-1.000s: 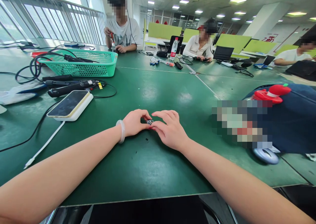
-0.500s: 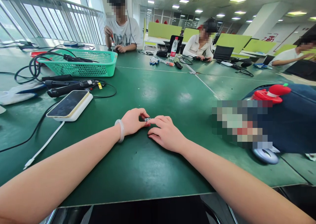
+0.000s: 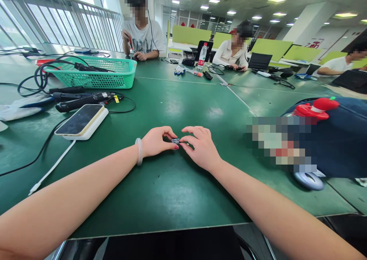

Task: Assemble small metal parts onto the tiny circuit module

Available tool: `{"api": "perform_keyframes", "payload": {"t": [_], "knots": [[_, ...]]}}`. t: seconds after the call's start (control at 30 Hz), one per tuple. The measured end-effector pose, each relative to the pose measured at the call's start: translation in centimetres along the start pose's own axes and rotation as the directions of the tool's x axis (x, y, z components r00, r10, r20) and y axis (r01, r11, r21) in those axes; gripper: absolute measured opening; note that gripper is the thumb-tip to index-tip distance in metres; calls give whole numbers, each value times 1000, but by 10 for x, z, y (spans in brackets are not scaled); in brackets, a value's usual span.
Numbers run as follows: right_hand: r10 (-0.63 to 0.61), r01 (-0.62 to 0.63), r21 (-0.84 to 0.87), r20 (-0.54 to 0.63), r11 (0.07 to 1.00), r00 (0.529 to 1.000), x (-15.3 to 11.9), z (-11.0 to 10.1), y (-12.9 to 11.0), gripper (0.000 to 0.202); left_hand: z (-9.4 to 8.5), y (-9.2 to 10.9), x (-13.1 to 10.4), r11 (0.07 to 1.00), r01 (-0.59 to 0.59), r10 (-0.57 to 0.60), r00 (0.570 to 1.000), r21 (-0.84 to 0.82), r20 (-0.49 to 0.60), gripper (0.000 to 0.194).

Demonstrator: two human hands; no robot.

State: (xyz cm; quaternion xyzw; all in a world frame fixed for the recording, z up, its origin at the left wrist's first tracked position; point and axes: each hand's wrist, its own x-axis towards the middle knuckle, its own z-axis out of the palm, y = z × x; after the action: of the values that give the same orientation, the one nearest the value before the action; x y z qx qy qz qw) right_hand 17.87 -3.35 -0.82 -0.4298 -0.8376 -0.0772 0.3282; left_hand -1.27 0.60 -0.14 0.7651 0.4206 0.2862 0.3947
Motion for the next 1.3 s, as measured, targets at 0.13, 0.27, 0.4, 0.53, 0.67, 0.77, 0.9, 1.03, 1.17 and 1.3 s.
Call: {"api": "perform_keyframes", "payload": {"t": [0.13,0.27,0.4,0.53,0.67,0.77,0.9,1.03,1.17,1.3], "knots": [[-21,21,-13,-1,1000,1000,0,0,0,15,0,0,0,999,18,-18,1000,-32,0,32],[-17,17,-31,-2,999,1000,-1,0,0,16,-1,1,0,999,11,-11,1000,-51,6,31],[-23,21,-48,-53,999,998,-1,-1,0,16,-1,3,0,998,30,-29,1000,-58,1,32],[-58,49,-84,-115,995,992,-1,-2,1,15,0,4,0,995,32,-33,999,-89,0,32],[-71,57,-113,-129,992,989,-2,-2,0,15,1,5,-1,993,30,-31,1000,-117,-6,31],[-83,66,-140,-121,988,989,-2,-3,-1,16,0,5,-1,992,20,-21,1000,-128,-8,31],[-126,101,-182,-132,978,983,-3,-4,-1,16,0,4,-1,986,-1,1,1000,-166,3,31],[-169,135,-215,-151,967,974,-3,-6,-1,15,-1,3,-1,977,-8,14,1000,-214,24,30],[-191,146,-234,-187,961,963,-4,-8,-2,14,-1,2,-1,963,-19,31,999,-270,42,27],[-208,151,-243,-228,958,951,-4,-8,-2,13,-1,2,-1,948,-30,53,997,-317,64,27]]}}
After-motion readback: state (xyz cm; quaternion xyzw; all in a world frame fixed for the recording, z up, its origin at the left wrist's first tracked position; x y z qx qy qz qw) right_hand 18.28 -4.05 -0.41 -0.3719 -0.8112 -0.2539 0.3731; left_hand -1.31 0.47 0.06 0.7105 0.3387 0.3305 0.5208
